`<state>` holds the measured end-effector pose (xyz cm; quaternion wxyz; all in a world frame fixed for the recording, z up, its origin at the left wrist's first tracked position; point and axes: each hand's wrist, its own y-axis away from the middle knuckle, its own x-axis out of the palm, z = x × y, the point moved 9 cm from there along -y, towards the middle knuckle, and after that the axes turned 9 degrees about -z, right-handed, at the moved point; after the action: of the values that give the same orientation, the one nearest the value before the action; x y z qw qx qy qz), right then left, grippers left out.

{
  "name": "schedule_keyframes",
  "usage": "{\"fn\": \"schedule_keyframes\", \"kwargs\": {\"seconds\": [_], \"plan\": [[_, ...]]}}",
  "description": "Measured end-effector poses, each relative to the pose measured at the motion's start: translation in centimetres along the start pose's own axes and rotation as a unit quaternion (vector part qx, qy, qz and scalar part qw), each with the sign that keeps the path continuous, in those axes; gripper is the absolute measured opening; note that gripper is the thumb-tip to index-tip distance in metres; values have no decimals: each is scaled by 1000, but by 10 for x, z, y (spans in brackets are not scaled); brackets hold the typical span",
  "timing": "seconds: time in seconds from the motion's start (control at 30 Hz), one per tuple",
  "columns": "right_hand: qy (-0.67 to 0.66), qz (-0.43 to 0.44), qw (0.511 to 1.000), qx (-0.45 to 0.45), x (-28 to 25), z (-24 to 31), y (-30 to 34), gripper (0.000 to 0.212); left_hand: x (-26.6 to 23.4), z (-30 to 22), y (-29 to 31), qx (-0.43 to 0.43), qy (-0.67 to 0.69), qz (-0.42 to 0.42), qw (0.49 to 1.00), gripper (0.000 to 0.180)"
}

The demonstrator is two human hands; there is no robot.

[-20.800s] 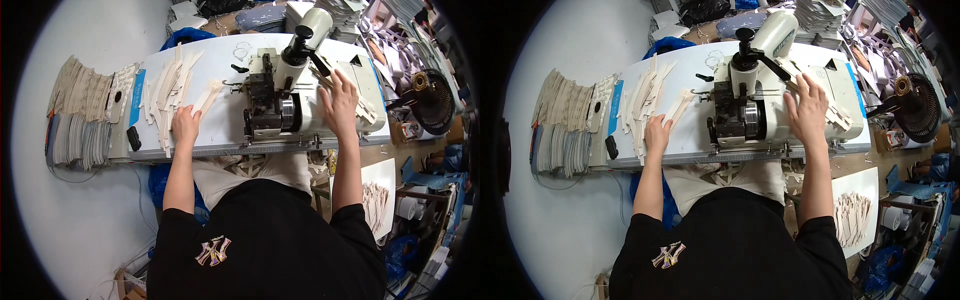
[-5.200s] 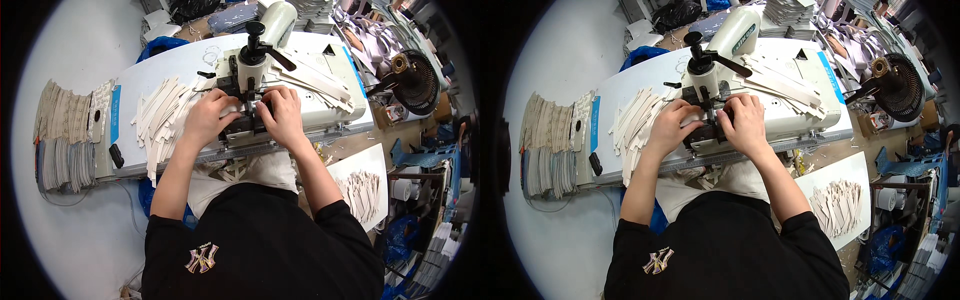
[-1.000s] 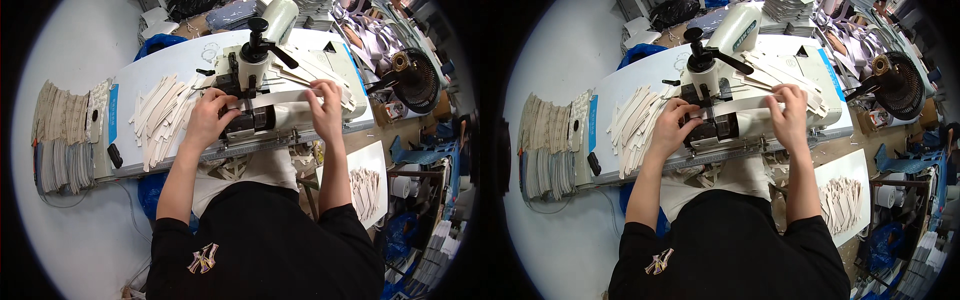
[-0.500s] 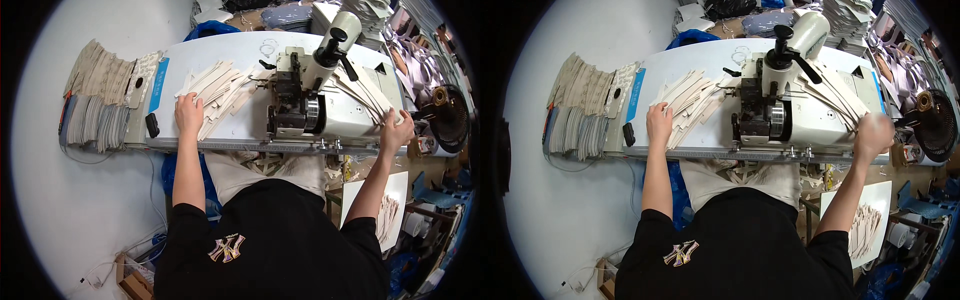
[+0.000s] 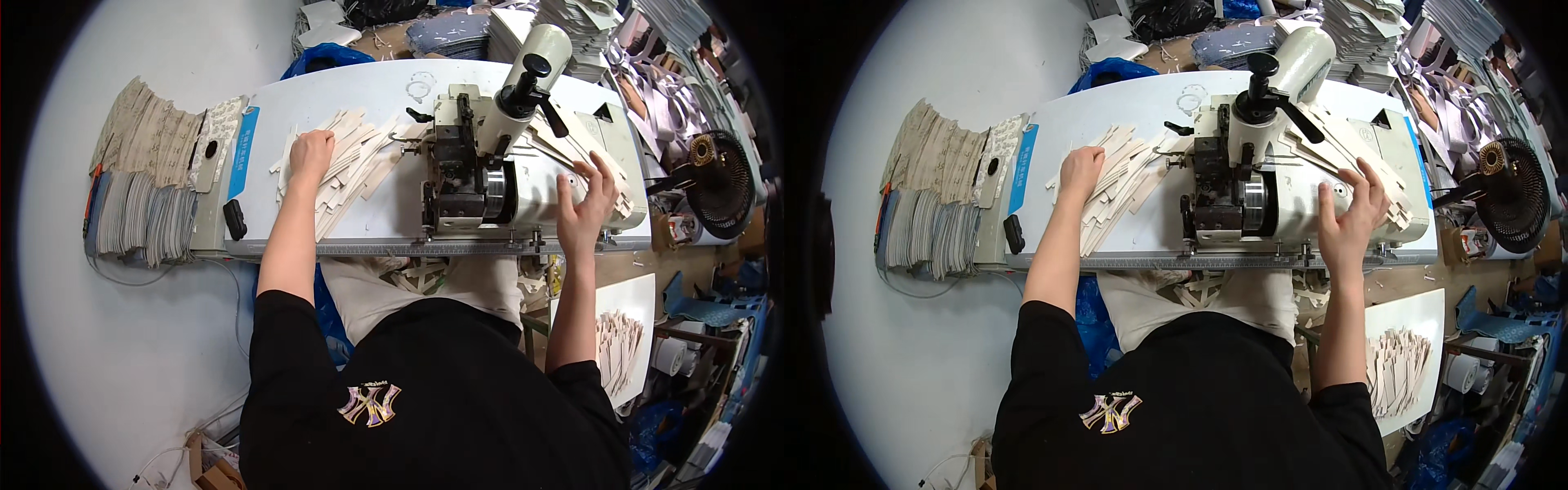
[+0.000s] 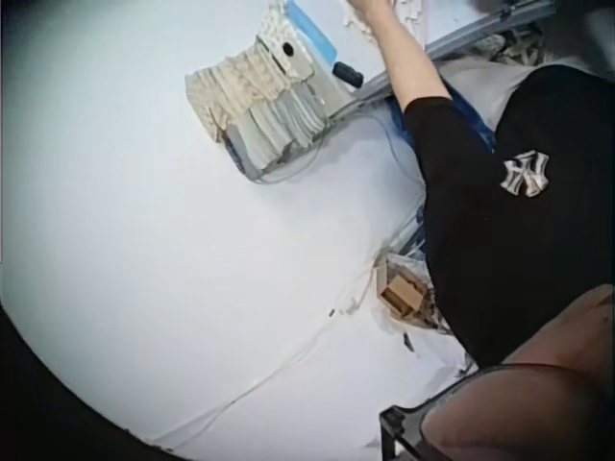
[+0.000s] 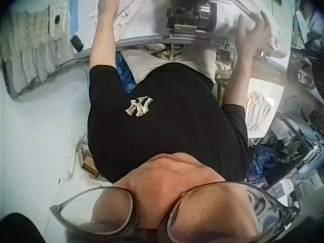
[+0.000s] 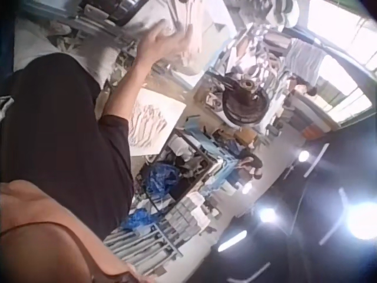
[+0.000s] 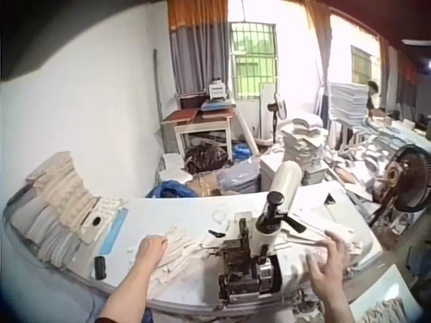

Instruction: Operating an industrial machine to process and trim white material straps.

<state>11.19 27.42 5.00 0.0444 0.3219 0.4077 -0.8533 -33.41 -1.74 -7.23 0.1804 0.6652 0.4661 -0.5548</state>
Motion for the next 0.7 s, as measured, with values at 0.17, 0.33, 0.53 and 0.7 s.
{"fn": "schedule_keyframes", "kwargs": {"seconds": [0.17,0.33,0.53,0.7], "plan": [[-55,23,998,-5,8,12,8,29,-4,-2,12,28,5,-14,1000,30],[-84,32,996,-28,11,25,9,28,-6,-8,11,52,6,-39,998,28],[-96,41,994,-24,9,25,17,28,-15,-13,20,48,35,-49,997,25],[-122,58,991,-22,13,34,20,27,-61,-58,29,67,139,-123,980,24]]}}
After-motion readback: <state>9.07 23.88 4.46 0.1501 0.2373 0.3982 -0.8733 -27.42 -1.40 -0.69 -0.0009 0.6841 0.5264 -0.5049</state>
